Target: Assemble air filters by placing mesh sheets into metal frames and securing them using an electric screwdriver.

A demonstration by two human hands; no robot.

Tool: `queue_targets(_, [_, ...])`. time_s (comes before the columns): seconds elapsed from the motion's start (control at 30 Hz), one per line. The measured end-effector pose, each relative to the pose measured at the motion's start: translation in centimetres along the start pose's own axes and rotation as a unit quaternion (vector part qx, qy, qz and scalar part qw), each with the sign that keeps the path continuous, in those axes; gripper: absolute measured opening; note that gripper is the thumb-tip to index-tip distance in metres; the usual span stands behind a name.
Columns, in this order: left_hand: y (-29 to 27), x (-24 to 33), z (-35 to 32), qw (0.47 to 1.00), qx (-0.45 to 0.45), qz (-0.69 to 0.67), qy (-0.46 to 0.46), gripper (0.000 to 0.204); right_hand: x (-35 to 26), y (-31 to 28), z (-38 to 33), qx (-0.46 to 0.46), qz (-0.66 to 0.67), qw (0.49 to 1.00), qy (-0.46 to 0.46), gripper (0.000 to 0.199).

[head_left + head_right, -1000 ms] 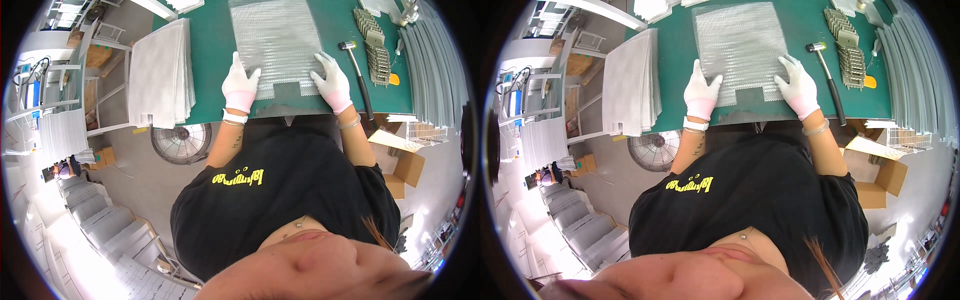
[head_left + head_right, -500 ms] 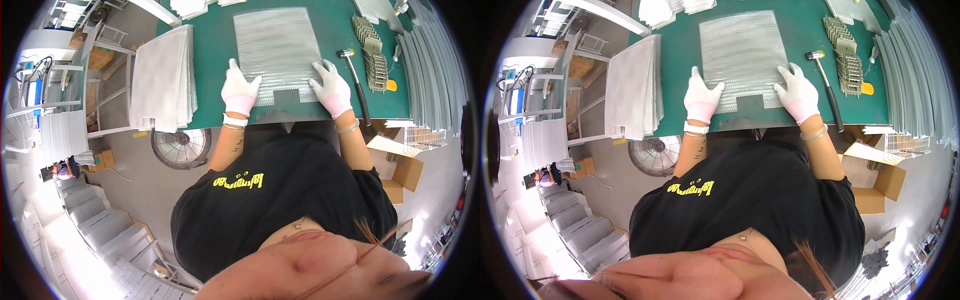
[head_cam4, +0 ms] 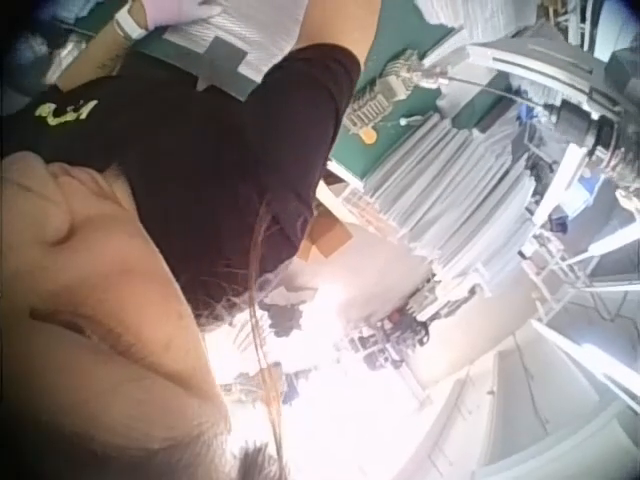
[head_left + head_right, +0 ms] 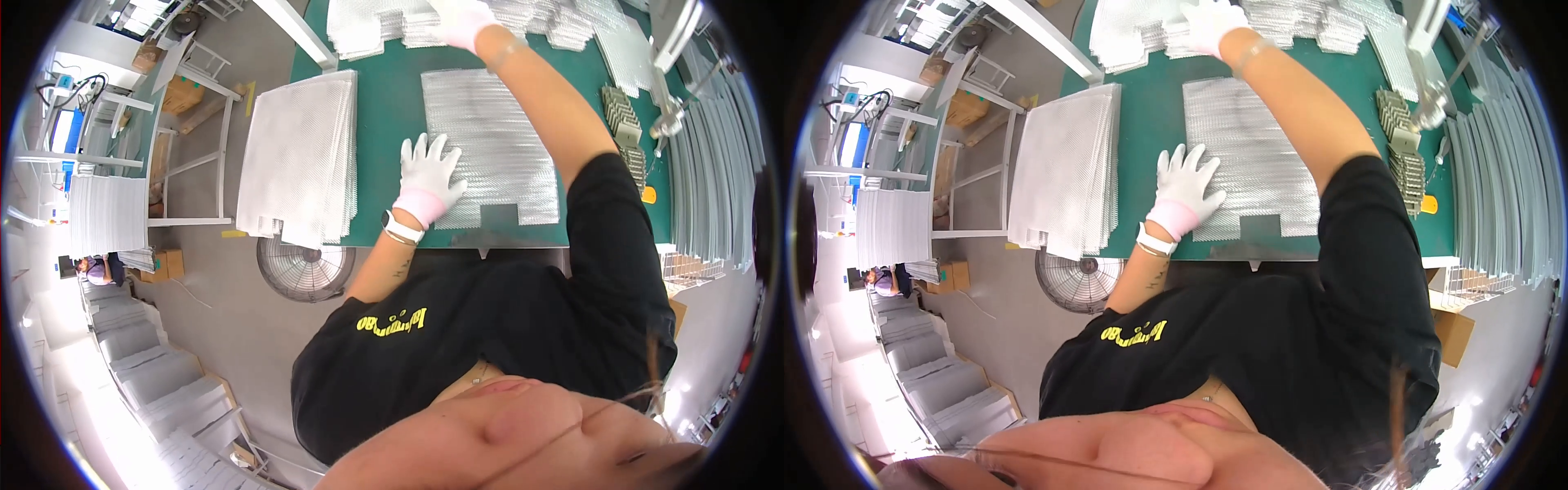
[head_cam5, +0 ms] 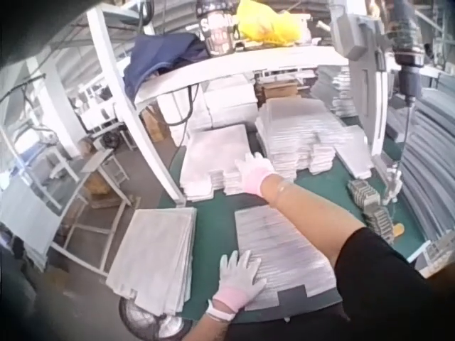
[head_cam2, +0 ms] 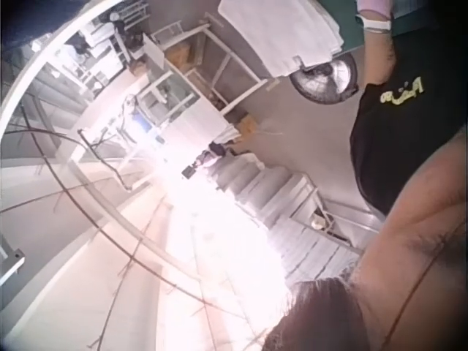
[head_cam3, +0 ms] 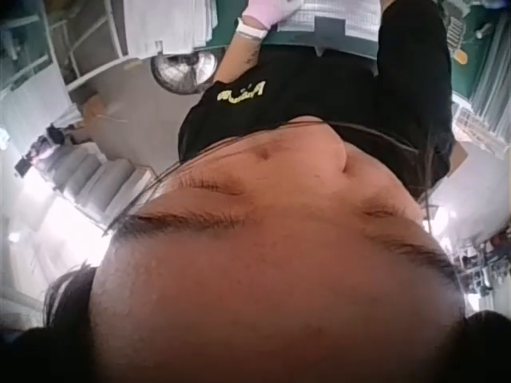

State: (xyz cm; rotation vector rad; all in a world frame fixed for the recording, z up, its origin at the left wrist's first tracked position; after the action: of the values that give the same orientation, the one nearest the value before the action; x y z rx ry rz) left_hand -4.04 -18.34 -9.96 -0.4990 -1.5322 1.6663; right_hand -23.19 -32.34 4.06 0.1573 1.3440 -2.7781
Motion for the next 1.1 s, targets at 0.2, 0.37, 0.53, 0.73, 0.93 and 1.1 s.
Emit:
queue_targets(0.2, [-4.7, -1.1, -3.3, 0.979, 0.181, -0.086, -0.032, 0.073, -0.2, 4.7, 4.4, -0.187, -0.072, 0.955, -0.217, 0.03])
queue_targets(0.37, [-5.7, -0.9, -4.8, 0.97, 0.188, -0.153, -0.013, 0.074, 2.6, 5.5, 4.7, 0.009, 0.059, 0.973, -0.222, 0.031])
queue_targets(0.53, [-8.1, -0.2, -5.4, 0.971, 0.168, -0.17, 0.022, 0.075, 5.2, 7.1, 5.2, -0.029, 0.009, 0.951, -0.308, 0.031])
queue_targets(0.73, [-13.8, -1.3, -6.7, 0.964, 0.177, -0.187, 0.069, 0.067, 1.1, 3.0, 8.3, -0.014, -0.111, 0.985, -0.128, 0.029])
queue_targets(0.93, [-17.6, -1.2, -5.4, 0.954, 0.165, -0.232, 0.094, 0.059, 1.4, 7.3, 3.8, -0.318, -0.077, 0.93, -0.167, 0.033])
queue_targets(1.1, [-20.4, -5.6, 5.7, 0.963, 0.146, -0.211, 0.084, 0.045, 3.2, 5.5, 4.9, -0.077, -0.009, 0.997, 0.021, 0.042])
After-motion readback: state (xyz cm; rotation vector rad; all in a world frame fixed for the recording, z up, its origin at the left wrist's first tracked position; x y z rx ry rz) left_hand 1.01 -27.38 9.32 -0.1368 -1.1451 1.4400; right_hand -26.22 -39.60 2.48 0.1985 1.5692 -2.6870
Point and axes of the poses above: each hand's wrist, its own z-axis towards the middle knuckle, its own y-axis out of the palm, x = y × z, the point moved 7 cm from there along z, towards the middle knuckle, and after that the axes turned 11 degrees about x, right-handed, at the moved point
